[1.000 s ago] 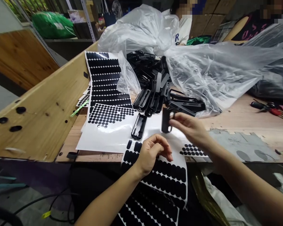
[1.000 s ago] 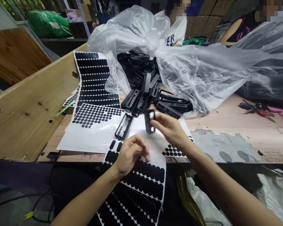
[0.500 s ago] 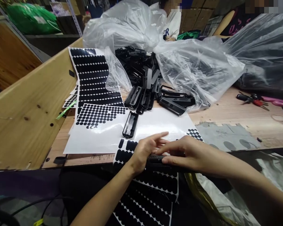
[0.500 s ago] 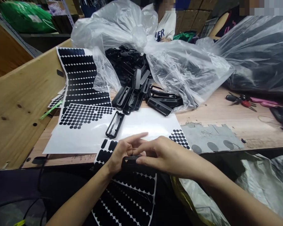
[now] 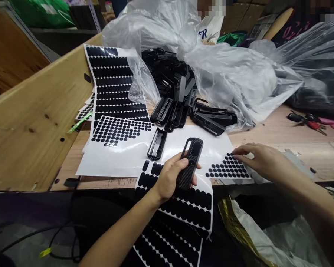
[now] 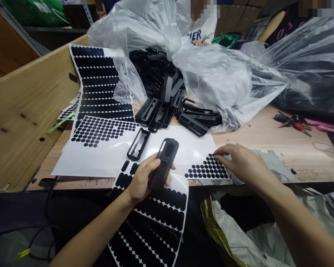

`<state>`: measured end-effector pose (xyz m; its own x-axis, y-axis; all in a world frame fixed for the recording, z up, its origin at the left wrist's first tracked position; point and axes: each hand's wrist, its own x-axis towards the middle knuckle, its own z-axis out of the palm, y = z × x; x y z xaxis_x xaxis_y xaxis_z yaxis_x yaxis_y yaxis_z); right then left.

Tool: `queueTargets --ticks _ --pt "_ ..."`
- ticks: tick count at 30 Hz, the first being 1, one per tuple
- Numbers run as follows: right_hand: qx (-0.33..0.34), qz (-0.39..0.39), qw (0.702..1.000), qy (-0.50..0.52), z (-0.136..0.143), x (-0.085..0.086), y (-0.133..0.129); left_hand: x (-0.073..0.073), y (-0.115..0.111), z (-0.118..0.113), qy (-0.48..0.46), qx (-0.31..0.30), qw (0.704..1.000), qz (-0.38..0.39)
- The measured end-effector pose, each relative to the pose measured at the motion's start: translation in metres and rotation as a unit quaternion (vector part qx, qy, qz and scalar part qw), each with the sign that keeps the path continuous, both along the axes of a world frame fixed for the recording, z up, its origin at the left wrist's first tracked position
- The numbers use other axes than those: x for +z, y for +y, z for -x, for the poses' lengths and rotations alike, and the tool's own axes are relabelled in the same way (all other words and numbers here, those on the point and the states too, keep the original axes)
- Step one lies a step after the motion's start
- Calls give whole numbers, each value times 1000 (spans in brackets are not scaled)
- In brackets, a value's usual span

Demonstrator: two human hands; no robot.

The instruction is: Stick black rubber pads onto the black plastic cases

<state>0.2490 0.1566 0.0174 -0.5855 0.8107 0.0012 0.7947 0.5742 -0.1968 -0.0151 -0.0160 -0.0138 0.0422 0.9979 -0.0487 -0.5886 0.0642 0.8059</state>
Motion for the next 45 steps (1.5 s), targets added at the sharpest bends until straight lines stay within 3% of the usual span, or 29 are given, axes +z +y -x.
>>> queueTargets --ticks 3,6,10,12,14,17,19,21,33,45 --pt "3 -4 1000 -1 -3 -8 2 1 0 -1 -8 6 1000 -5" --pt "1 34 999 11 1 -6 6 1 0 -1 -14 15 1000 -9" --pt "8 64 996 62 8 14 1 -2 0 -1 -24 17 999 -16" --pt "7 129 984 124 19 27 -14 -4 1 -2 -27 17 999 -27" --pt "13 251 944 213 36 37 -35 -4 0 -2 -23 22 999 -29" --pt "5 399 861 316 71 42 -64 -3 -1 -4 -7 37 999 -10" --pt "-16 437 828 352 92 39 -74 -3 -2 -4 8 42 999 9" --pt "-29 444 815 373 106 35 -78 -3 -3 -3 22 37 999 19" --pt "-24 401 843 357 113 32 -79 -8 -2 -2 27 31 999 -7" --pt "3 285 908 306 119 44 -84 -10 -3 -2 20 34 999 -11"
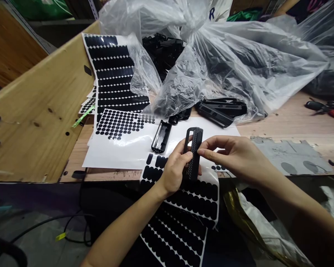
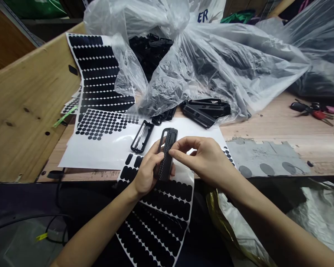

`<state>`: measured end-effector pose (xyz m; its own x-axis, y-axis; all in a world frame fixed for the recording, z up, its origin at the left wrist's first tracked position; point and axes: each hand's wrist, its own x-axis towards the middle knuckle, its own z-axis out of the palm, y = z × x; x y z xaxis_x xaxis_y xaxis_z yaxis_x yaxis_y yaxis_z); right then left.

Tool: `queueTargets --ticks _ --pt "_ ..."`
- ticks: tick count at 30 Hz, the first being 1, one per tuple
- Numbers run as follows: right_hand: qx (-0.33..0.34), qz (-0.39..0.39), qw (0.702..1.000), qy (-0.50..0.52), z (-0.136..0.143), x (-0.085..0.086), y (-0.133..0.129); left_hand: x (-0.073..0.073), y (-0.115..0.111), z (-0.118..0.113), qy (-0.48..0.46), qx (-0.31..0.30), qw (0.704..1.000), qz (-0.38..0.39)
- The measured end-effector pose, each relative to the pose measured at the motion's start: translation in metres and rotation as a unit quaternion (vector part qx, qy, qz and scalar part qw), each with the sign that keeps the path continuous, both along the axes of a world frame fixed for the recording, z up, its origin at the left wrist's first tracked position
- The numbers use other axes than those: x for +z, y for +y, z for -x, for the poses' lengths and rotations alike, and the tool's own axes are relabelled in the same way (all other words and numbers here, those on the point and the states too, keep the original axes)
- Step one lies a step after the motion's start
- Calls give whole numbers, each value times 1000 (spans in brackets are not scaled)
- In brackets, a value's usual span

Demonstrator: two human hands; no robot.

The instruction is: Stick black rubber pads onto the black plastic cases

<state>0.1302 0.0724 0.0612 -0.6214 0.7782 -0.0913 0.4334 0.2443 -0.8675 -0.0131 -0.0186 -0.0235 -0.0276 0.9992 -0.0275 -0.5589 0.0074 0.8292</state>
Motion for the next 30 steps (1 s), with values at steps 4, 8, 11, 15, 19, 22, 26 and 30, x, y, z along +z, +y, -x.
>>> queueTargets --ticks 4,8,11,15,19,22,26,30 --pt "5 -23 1000 -4 -3 -2 -1 0 0 0 -1 -1 1000 0" --pt "24 -36 999 -8 -4 -4 -2 -1 0 0 -12 -7 1000 -4" --pt "37 -41 998 19 -4 -8 0 1 2 -1 -11 -2 1000 -6" --pt "5 -33 998 60 -3 -18 5 7 3 -1 -8 21 1000 2" --pt "-20 -145 989 -19 -3 -35 -1 10 3 3 -62 52 997 17" --pt "101 -205 968 -106 -2 -48 -14 9 3 9 -125 53 990 39" --pt "121 -116 982 -83 -3 -57 -25 14 1 18 -224 35 973 46" --pt "108 43 992 -44 -13 -48 -11 26 -4 32 -265 27 963 40"
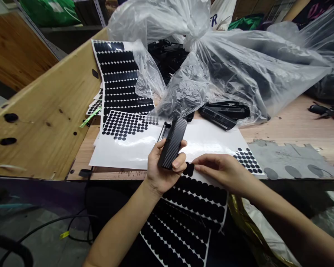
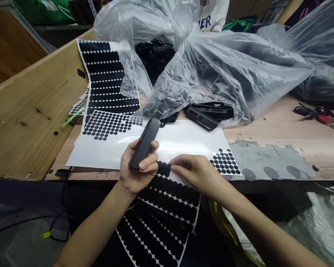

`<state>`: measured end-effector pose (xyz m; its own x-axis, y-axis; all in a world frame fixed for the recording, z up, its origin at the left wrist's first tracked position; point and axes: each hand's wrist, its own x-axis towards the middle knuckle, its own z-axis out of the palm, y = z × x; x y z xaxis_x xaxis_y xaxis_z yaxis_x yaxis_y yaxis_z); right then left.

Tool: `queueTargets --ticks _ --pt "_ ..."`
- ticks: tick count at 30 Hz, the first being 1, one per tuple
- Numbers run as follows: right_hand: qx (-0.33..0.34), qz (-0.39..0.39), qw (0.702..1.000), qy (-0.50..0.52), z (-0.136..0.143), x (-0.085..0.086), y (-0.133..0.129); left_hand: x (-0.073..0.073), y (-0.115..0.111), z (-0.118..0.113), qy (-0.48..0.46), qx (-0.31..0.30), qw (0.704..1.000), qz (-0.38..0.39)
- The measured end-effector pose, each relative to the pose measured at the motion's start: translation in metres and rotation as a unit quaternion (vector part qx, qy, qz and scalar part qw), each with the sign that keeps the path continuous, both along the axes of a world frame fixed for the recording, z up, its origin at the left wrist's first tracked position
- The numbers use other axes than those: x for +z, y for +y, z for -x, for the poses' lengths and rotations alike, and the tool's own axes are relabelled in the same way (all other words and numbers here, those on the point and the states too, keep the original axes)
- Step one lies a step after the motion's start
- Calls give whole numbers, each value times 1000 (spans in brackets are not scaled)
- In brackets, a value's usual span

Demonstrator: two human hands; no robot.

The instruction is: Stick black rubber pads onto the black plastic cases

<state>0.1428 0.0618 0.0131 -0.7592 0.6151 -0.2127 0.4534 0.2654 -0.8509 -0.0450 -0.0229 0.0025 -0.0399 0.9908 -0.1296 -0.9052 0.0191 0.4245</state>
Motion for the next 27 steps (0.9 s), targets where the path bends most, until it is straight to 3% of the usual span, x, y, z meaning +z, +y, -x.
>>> queueTargets --ticks 5,9,11,13,17,19,22,24,26,27 --pt "5 182 983 -19 -9 14 21 -3 -1 6 91 10 995 -44" --pt "-17 301 953 8 -5 6 19 -11 1 0 152 26 986 -70" --pt "-36 319 947 29 -2 0 14 -12 0 -3 170 27 981 -85" --pt "-42 251 967 27 -1 -3 8 -13 -1 -3 177 29 980 -87" --pt "-33 -30 999 -27 -1 -2 -5 -13 -2 -3 173 28 981 -77" --pt "-11 -192 981 -18 0 -1 -12 -14 -2 -4 172 31 982 -70" --pt "43 -379 924 43 0 1 -20 -14 0 -5 170 38 983 -51" --pt "81 -401 907 99 -1 8 -21 -14 0 -5 166 35 985 -44" --pt "68 -341 926 149 -3 20 -17 -15 1 -6 174 18 983 -47" --pt "28 -288 943 162 -4 26 -13 -16 0 -6 186 2 981 -51"
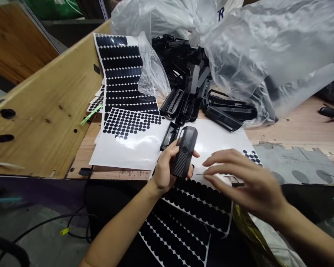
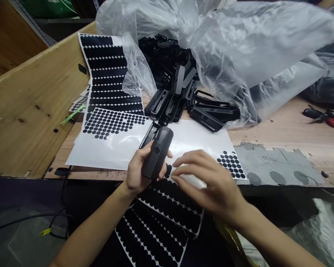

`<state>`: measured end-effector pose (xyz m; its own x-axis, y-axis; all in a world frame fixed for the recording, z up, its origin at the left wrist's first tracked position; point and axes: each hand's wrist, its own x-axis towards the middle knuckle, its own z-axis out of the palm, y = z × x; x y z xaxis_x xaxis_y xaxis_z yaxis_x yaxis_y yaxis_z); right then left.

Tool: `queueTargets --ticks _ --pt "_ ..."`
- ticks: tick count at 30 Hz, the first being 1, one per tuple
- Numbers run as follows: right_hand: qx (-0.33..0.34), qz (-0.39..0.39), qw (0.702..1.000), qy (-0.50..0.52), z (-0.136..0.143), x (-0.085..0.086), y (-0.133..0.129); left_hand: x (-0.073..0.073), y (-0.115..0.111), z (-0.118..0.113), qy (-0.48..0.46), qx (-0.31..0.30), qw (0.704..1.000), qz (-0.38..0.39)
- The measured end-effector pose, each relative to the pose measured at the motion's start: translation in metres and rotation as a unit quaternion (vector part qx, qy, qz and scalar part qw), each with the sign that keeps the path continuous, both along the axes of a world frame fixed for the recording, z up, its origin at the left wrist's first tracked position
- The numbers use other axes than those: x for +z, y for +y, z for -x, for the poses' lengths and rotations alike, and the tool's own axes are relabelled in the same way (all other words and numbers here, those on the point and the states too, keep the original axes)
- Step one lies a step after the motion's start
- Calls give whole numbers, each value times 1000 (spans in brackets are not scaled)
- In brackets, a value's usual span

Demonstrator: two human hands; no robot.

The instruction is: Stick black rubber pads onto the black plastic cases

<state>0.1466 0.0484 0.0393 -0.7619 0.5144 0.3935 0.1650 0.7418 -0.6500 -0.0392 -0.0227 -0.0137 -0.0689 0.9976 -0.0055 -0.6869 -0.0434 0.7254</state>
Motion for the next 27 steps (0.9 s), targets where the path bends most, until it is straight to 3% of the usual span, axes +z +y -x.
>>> queueTargets --ticks 2,4,6,8,19,27 --pt "-88 149 984 33 0 12 11 -1 -1 -1 35 -38 999 0" --pt "-144 287 946 49 4 18 25 -3 -2 -1 69 -63 996 2" --pt "-140 379 913 54 9 18 36 -3 -3 -1 88 -69 994 7" --pt "-117 423 897 49 15 15 42 -3 -3 -2 91 -70 993 9" --pt "-118 420 899 46 21 12 36 -2 -3 -1 82 -68 994 6" --pt "-119 375 918 40 21 9 36 -1 -4 0 80 -68 994 5"
